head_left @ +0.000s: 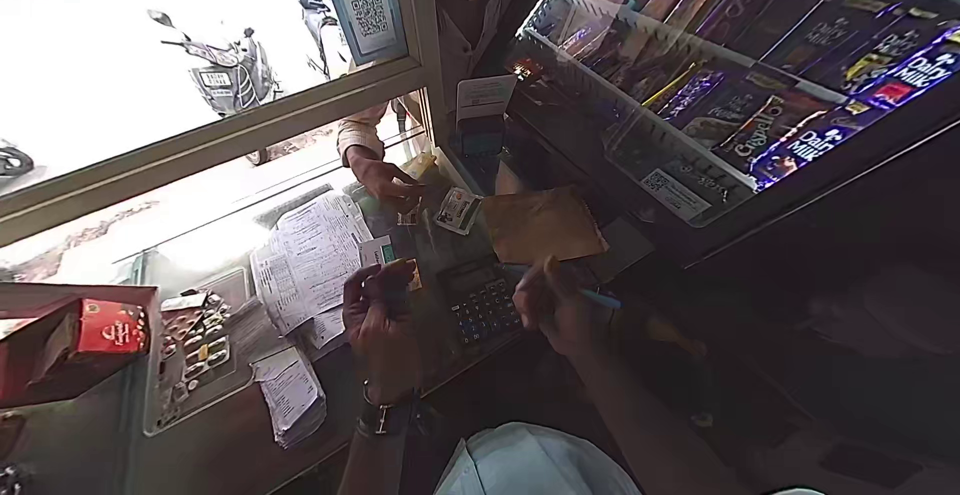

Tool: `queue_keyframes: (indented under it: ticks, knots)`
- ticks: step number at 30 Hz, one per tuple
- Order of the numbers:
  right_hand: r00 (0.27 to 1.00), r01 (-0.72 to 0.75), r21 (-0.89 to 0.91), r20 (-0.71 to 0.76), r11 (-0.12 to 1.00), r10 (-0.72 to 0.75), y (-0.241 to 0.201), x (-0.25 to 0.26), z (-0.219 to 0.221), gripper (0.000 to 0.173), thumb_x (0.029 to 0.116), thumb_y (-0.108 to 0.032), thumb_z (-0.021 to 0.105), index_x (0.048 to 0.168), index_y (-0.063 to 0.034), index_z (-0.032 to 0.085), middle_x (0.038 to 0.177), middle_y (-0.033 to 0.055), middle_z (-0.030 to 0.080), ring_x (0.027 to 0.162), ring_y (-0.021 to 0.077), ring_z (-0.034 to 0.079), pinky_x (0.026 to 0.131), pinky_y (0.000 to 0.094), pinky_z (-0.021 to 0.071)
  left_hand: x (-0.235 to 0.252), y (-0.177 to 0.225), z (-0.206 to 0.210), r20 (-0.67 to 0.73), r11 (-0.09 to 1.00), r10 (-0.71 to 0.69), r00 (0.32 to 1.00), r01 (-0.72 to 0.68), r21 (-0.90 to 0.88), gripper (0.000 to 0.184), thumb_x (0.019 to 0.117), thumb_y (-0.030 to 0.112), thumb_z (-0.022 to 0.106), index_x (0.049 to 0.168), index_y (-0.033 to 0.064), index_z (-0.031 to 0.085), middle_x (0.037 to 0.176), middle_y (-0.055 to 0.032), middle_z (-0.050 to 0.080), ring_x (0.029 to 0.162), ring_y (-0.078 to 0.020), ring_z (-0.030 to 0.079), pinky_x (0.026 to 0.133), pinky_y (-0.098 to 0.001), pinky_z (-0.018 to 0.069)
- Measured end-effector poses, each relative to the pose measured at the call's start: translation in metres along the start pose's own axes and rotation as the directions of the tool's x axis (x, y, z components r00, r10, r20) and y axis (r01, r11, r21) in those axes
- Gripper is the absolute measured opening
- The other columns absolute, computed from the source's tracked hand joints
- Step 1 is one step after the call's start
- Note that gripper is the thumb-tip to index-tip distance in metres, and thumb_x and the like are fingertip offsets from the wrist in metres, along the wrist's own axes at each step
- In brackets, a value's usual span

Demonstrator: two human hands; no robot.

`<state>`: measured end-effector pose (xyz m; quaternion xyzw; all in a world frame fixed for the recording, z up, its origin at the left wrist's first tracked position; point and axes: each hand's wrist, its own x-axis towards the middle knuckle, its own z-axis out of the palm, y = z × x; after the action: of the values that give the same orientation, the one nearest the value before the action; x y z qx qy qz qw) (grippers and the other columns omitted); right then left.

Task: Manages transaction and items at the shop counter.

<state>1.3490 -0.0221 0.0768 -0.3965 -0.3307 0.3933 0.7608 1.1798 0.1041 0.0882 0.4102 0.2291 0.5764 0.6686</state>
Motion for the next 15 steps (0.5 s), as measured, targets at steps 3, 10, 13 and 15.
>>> queue_keyframes:
  ticks: [3,10,13,15]
  knots:
    - [0.939,-0.044,0.159,-0.332,0.986,0.096,-0.006,0.042,-0.048,0.062,0.1112,-0.037,0.016,0.110,-0.0040,0.069,0.074,0.0057,0.070,0.060,0.0093,0.066,0.060,0.0216,0.0569,0.012,-0.028,0.010,0.341,0.923,-0.095,0.935,-0.046,0.383,0.021,0.0958,-0.006,0.043,0.099,-0.0034,0.064,0.109,-0.0123,0.073,0.098,-0.0170,0.071,0.086,-0.0323,0.0588]
    - [0.938,-0.071,-0.456,-0.332,0.887,-0.096,0.024,0.061,-0.152,0.015,0.0988,-0.003,0.058,0.107,0.0016,0.069,0.082,0.0077,0.073,0.071,0.0148,0.070,0.070,0.0308,0.0613,-0.020,-0.079,0.103,0.475,0.084,-0.664,0.578,-0.574,0.815,0.038,0.1008,0.016,0.045,0.134,0.0155,0.064,0.123,-0.0105,0.070,0.103,-0.0330,0.071,0.081,-0.0540,0.0559]
    - [0.961,-0.108,-0.655,-0.262,0.748,-0.091,0.026,0.067,-0.160,0.013,0.0878,-0.005,0.072,0.100,-0.0014,0.071,0.081,0.0056,0.073,0.071,0.0137,0.070,0.070,0.0318,0.0611,-0.024,-0.108,0.128,0.352,-0.116,-0.777,0.522,-0.668,0.736,0.049,0.1014,0.011,0.043,0.150,0.0110,0.049,0.160,-0.0085,0.044,0.098,-0.0331,0.071,0.074,-0.0495,0.0570]
    - [0.971,-0.122,-0.720,-0.228,0.683,-0.067,0.030,0.071,-0.160,0.009,0.0862,-0.008,0.074,0.094,-0.0041,0.074,0.078,0.0027,0.073,0.067,0.0102,0.069,0.067,0.0297,0.0601,-0.027,-0.125,0.137,0.249,-0.212,-0.804,0.540,-0.651,0.729,0.057,0.0995,0.009,0.046,0.156,0.0076,0.039,0.167,-0.0088,0.031,0.095,-0.0314,0.071,0.073,-0.0467,0.0571]
